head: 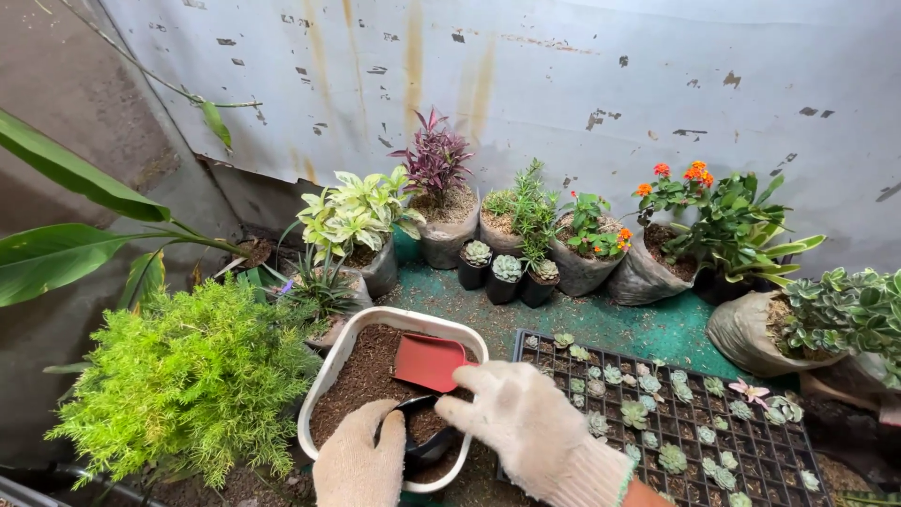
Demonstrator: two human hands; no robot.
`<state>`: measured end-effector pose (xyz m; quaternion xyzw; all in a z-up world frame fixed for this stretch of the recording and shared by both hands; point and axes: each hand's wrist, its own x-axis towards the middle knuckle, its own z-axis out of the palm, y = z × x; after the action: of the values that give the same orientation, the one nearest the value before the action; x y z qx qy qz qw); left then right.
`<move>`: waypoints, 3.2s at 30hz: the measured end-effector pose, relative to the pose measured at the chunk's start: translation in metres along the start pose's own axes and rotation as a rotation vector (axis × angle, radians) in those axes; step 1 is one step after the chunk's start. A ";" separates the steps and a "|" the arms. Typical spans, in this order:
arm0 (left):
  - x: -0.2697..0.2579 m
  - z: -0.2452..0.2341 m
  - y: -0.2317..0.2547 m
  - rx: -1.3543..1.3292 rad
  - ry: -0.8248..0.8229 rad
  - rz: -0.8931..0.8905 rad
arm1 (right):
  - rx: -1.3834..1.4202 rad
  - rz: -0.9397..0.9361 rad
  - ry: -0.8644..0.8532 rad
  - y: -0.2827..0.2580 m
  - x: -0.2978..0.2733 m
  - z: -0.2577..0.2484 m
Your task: Filling a seedling tray containing succulent cuttings with soil using a small hand trowel.
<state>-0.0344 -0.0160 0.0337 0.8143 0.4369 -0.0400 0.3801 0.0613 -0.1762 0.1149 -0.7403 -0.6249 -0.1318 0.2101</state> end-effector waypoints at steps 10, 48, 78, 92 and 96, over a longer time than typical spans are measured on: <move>-0.012 -0.031 0.026 0.119 -0.112 0.023 | -0.158 -0.005 -0.280 0.030 -0.001 0.040; -0.056 0.241 -0.001 0.084 -0.277 0.487 | -0.031 0.671 -0.242 0.027 -0.280 0.052; -0.057 0.244 -0.004 0.272 -0.246 0.518 | -0.014 0.900 -0.219 -0.004 -0.280 0.081; -0.067 0.243 -0.009 0.242 -0.334 0.383 | -0.259 0.948 -0.290 0.044 -0.253 0.099; -0.071 0.233 -0.001 0.276 -0.345 0.379 | -0.125 1.113 -0.112 0.026 -0.256 0.081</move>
<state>-0.0163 -0.2162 -0.1036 0.9067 0.1960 -0.1652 0.3350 0.0345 -0.3639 -0.0771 -0.9752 -0.1412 0.0016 0.1703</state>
